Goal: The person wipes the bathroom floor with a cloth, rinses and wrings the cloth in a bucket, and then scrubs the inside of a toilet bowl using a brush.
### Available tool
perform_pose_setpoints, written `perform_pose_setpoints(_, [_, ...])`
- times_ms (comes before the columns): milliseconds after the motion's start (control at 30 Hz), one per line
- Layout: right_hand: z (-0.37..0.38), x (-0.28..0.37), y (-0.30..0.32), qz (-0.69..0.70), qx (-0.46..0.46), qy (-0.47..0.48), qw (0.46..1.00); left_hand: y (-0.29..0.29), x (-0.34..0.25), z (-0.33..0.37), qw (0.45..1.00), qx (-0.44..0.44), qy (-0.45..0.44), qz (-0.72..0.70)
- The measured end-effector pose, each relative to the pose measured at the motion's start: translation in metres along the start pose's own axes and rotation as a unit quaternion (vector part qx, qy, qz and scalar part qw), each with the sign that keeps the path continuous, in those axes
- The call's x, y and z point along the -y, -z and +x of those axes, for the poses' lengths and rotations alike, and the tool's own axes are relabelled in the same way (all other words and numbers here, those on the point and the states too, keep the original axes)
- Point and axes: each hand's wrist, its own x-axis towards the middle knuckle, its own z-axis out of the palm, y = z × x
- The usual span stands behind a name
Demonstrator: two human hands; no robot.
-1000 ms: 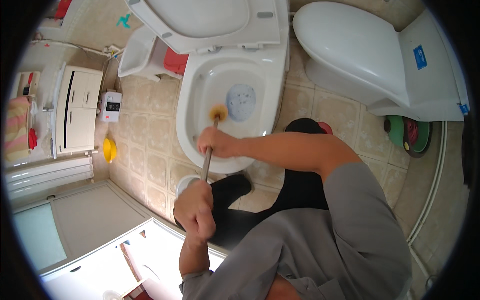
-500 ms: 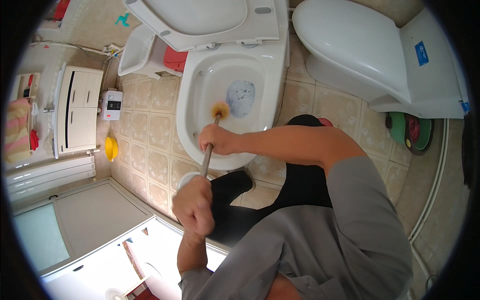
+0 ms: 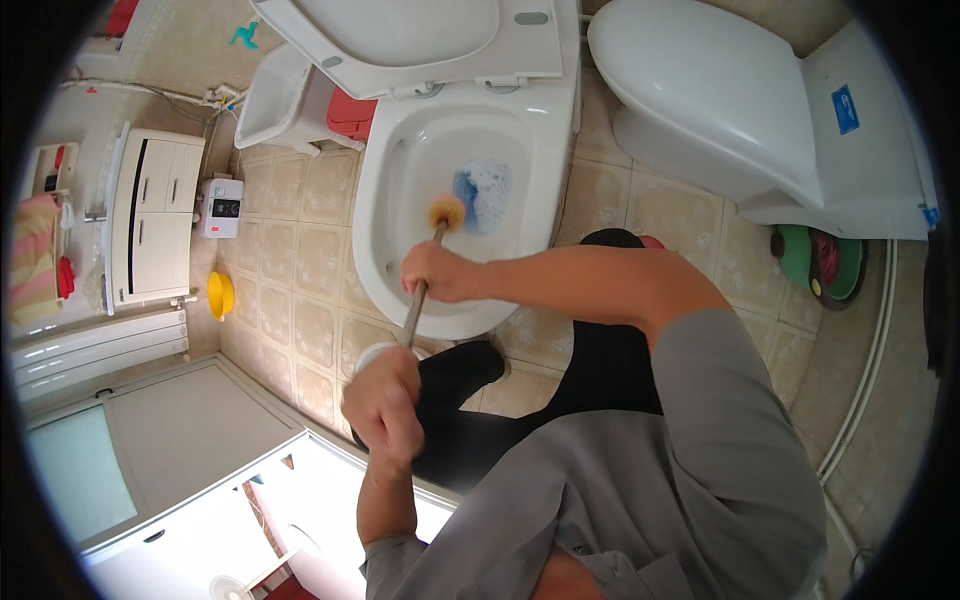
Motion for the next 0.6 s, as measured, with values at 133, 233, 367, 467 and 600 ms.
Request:
perform_pose_setpoints(133, [0.000, -0.011, 0.007, -0.027, 0.021, 0.021, 0.999, -0.003, 0.005, -0.011, 1.000, -0.008, -0.014, 0.023])
perform_pose_setpoints(233, [0.003, -0.012, 0.005, -0.084, -0.036, 0.010, 0.996, 0.008, 0.022, 0.004, 0.999, -0.029, -0.001, -0.029])
perform_pose_setpoints(367, [-0.013, 0.013, -0.010, 0.071, -0.016, 0.064, 0.995, -0.013, -0.026, -0.023, 0.996, 0.043, -0.053, 0.054])
perform_pose_setpoints(467, [-0.005, 0.002, 0.005, -0.035, -0.038, 0.031, 0.998, -0.004, 0.011, -0.012, 0.998, -0.048, -0.012, -0.033])
perform_pose_setpoints(600, [-0.015, 0.037, -0.009, 0.045, 0.012, 0.035, 0.998, -0.008, -0.028, -0.020, 0.999, -0.006, -0.019, 0.035])
